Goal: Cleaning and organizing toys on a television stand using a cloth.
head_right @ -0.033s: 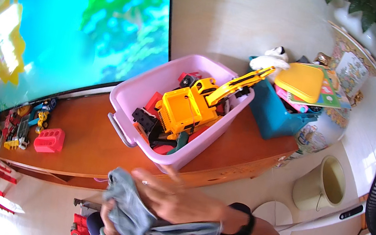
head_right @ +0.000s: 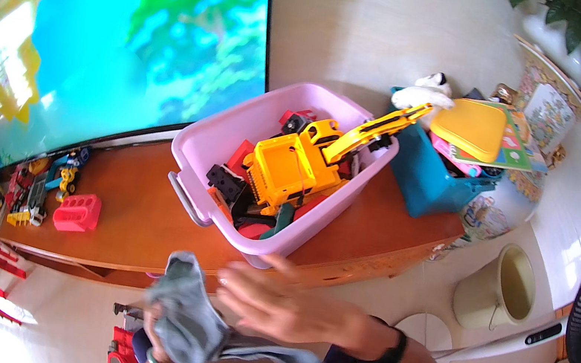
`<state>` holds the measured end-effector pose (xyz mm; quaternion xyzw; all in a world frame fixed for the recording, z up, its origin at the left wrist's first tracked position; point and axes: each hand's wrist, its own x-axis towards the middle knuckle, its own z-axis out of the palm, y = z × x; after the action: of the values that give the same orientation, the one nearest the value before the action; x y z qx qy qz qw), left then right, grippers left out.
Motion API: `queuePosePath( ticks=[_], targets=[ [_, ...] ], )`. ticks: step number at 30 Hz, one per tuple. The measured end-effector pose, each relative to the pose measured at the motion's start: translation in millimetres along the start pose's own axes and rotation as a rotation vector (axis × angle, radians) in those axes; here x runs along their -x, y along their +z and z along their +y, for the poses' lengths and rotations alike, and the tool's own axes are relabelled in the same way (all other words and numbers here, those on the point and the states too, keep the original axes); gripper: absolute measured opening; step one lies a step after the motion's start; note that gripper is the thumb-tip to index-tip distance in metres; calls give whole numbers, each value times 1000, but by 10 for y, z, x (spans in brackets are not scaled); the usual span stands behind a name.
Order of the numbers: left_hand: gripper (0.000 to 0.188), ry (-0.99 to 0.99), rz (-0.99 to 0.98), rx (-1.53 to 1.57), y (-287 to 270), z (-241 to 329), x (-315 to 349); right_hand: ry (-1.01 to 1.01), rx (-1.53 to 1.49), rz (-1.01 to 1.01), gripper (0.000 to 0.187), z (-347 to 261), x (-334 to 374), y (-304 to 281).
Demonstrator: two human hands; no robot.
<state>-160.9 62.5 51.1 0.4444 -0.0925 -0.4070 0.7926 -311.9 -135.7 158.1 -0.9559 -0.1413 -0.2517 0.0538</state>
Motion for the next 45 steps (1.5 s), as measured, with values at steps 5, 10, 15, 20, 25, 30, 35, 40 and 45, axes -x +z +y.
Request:
queuePosePath(
  ticks=[5,10,15,20,25,30,35,40,45],
  targets=[
    [80,407,-248,221,40,655,-142,-27,269,303,28,440,432,-463],
    [51,762,-423,-745,441,524,-204,170,280,228,37,684,-48,-410],
    [44,1512,-305,-1546,1139,637,-681,128,174,536,16,842,-140,-4],
    [34,1479,51,-1486,548,1061,-936,85,146,513,25,870,-195,-48],
    [32,732,310,-67,1,1216,-1023,109,114,573,30,892,-175,30],
    [20,1011,158,-385,282,1149,-892,118,122,567,28,866,-162,0],
    [44,1371,-427,-1185,832,592,-818,87,111,643,20,865,-192,36],
    [54,1540,-406,-1244,928,763,-1381,139,16,605,21,883,-51,-57],
    [31,1511,205,-1263,642,1222,-2035,159,-63,569,21,972,75,-199]
  ],
)
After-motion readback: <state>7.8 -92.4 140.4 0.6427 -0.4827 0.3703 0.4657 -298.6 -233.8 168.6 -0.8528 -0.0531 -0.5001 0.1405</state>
